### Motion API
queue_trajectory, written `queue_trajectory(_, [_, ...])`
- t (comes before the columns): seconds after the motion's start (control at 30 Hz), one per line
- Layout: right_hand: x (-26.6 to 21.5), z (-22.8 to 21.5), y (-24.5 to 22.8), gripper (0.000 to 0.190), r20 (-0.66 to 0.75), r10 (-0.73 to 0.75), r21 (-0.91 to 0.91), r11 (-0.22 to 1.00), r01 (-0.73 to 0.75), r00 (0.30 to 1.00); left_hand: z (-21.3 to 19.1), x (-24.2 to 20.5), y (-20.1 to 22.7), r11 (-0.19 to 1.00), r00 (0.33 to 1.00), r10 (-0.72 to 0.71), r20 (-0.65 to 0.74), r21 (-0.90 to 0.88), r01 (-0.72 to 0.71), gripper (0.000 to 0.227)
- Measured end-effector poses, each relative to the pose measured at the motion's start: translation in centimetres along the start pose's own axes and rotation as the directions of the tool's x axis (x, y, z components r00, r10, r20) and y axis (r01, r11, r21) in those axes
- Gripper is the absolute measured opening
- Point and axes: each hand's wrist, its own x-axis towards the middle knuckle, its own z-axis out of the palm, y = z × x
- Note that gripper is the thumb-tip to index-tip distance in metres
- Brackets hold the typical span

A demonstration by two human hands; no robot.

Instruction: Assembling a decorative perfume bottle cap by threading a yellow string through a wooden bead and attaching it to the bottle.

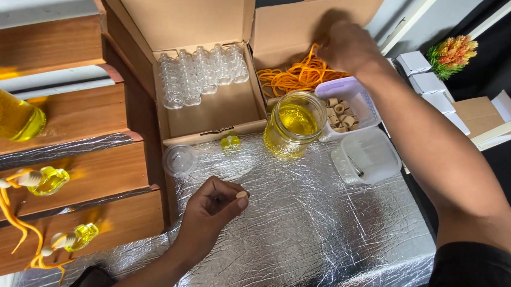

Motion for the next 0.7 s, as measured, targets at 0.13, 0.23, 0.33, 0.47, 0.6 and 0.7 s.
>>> queue_trajectory(0.13, [1.6, -0.7, 3.0, 0.023, -0.292, -0.285, -0.099, 0.958, 0.267, 0.913, 0.0, -0.1, -0.1, 0.999, 0.999, 0.044, 0.031, 0.003, -0.044, 0.014])
queue_trajectory(0.23, [1.3, -1.7, 4.3, 0.03, -0.393, -0.356, -0.16, 0.935, 0.318, 0.848, 0.0, -0.1, -0.1, 0.998, 0.997, 0.057, 0.042, 0.011, -0.058, 0.013])
queue_trajectory(0.33, [-2.0, -2.6, 1.2, 0.039, -0.271, -0.232, -0.136, 0.97, 0.201, 0.934, 0.1, -0.3, -0.2, 0.998, 0.997, 0.061, 0.044, 0.012, -0.061, 0.013])
queue_trajectory(0.47, [-0.8, 0.1, 0.2, 0.038, -0.018, -0.043, -0.074, 0.996, 0.042, 0.999, 0.1, -0.2, -0.2, 0.995, 0.994, 0.089, 0.063, 0.037, -0.091, 0.013])
queue_trajectory(0.6, [2.0, 2.0, 1.8, 0.017, -0.125, -0.185, -0.09, 0.981, 0.174, 0.975, 0.0, -0.3, -0.2, 0.989, 0.989, 0.127, 0.077, 0.062, -0.132, 0.014])
queue_trajectory(0.7, [3.0, 1.2, 3.0, 0.022, -0.213, -0.219, -0.172, 0.968, 0.184, 0.952, 0.1, -0.4, 0.0, 0.995, 0.994, 0.079, 0.079, 0.06, -0.084, 0.013])
